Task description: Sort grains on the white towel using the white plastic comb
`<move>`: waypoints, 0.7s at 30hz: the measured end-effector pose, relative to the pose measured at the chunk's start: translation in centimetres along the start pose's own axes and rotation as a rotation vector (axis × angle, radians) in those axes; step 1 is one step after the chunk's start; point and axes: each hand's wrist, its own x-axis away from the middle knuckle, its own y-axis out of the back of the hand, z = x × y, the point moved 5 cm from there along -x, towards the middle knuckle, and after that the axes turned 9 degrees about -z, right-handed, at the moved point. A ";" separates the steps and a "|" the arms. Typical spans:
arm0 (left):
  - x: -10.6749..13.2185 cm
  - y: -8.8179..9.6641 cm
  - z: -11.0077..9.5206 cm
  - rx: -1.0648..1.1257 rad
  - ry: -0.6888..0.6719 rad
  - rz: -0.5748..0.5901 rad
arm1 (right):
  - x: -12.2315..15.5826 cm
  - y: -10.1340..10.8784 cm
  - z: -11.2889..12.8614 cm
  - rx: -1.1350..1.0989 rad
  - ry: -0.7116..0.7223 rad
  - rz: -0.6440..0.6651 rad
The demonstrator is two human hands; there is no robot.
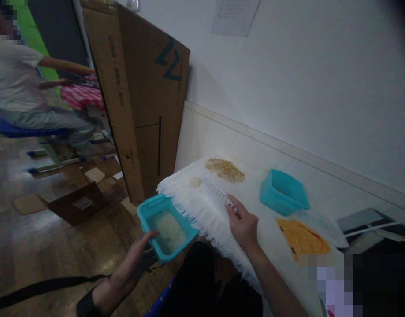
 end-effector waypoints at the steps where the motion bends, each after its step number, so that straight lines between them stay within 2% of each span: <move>1: 0.1 -0.1 0.0 -0.001 0.006 0.002 | 0.1 0.0 0.2 -0.003 0.001 -0.005; 7: -0.1 0.0 0.3 -0.007 0.031 -0.023 | -0.8 -0.2 -0.6 0.012 -0.028 -0.089; 12: -0.3 0.1 0.5 -0.059 0.020 -0.004 | 0.0 -0.8 0.0 0.008 0.029 -0.011; 18: 0.9 0.0 -0.3 -0.054 -0.027 0.023 | 1.4 -0.6 2.0 -0.064 0.043 0.037; 21: 1.1 0.0 -0.3 -0.047 -0.021 0.022 | 1.8 -0.7 2.5 -0.043 0.095 0.052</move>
